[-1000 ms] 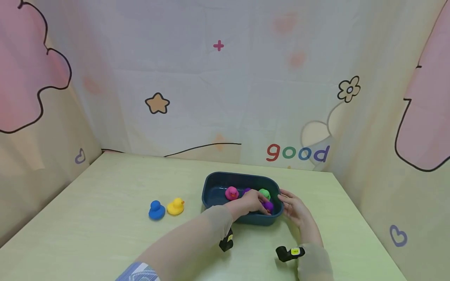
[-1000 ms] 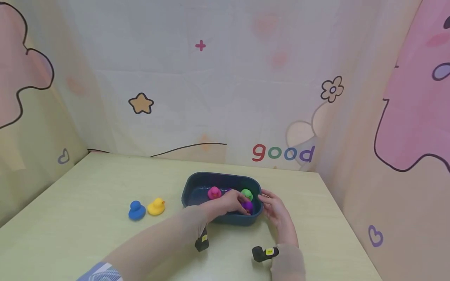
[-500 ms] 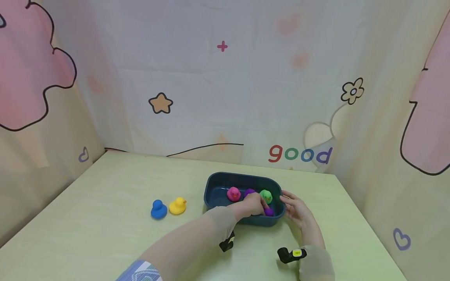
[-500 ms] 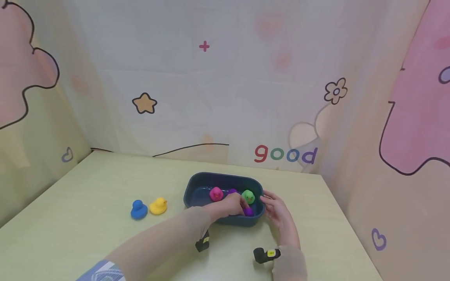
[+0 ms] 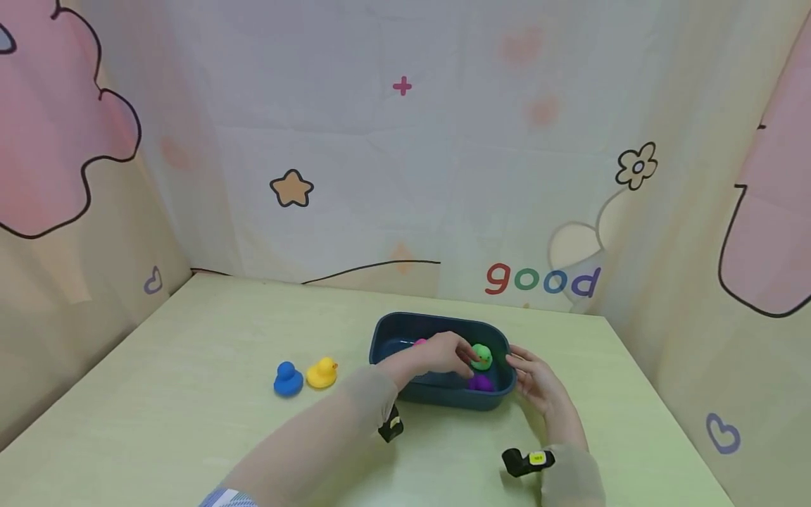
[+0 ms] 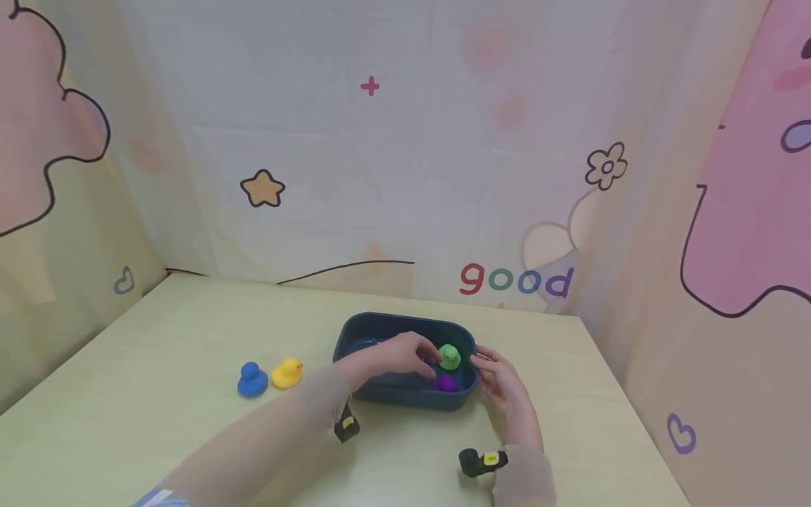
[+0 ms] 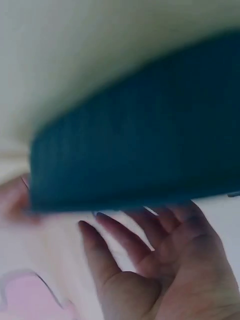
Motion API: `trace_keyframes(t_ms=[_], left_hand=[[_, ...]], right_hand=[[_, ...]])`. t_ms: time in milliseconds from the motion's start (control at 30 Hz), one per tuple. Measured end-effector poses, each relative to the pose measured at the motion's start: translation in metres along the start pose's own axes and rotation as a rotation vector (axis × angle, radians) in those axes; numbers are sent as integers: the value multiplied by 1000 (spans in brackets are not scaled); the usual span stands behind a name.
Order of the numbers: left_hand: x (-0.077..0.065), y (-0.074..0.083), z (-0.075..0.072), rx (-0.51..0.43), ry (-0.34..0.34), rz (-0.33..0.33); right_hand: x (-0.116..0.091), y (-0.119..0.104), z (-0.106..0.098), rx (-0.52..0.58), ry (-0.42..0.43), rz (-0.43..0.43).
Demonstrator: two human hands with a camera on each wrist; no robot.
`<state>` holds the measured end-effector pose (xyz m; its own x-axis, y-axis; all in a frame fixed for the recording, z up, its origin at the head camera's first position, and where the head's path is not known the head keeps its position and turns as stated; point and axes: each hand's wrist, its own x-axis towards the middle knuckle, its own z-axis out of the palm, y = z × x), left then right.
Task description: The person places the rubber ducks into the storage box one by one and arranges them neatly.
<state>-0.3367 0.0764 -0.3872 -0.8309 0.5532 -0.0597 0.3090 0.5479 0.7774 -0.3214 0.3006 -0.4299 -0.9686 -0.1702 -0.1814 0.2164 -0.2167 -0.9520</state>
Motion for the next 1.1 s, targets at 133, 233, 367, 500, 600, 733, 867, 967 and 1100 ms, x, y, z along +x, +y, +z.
trace_keyframes(t_ms=[133, 233, 367, 500, 600, 733, 867, 967, 1100], left_hand=[[-17, -8, -30, -92, -1, 52], [-31, -15, -49, -150, 40, 71], [-49, -26, -73, -194, 129, 94], [-66, -38, -91, -192, 245, 70], [-77, -49, -101, -194, 295, 23], [-89, -68, -112, -204, 305, -7], [-100, -94, -123, -185, 292, -7], [-108, -111, -128, -172, 278, -25], [-117, -126, -132, -155, 250, -51]], right_hand=[[2, 2, 0, -13, -2, 3], [3, 3, -1, -20, 2, 8], [3, 2, -1, -26, 5, 24], [3, 2, -1, -22, 1, 25], [4, 2, -1, -13, 1, 20], [4, 1, -2, -9, 7, 24], [3, 2, -2, -9, 4, 27], [3, 2, -2, -10, 8, 30], [2, 1, -1, -6, 15, 30]])
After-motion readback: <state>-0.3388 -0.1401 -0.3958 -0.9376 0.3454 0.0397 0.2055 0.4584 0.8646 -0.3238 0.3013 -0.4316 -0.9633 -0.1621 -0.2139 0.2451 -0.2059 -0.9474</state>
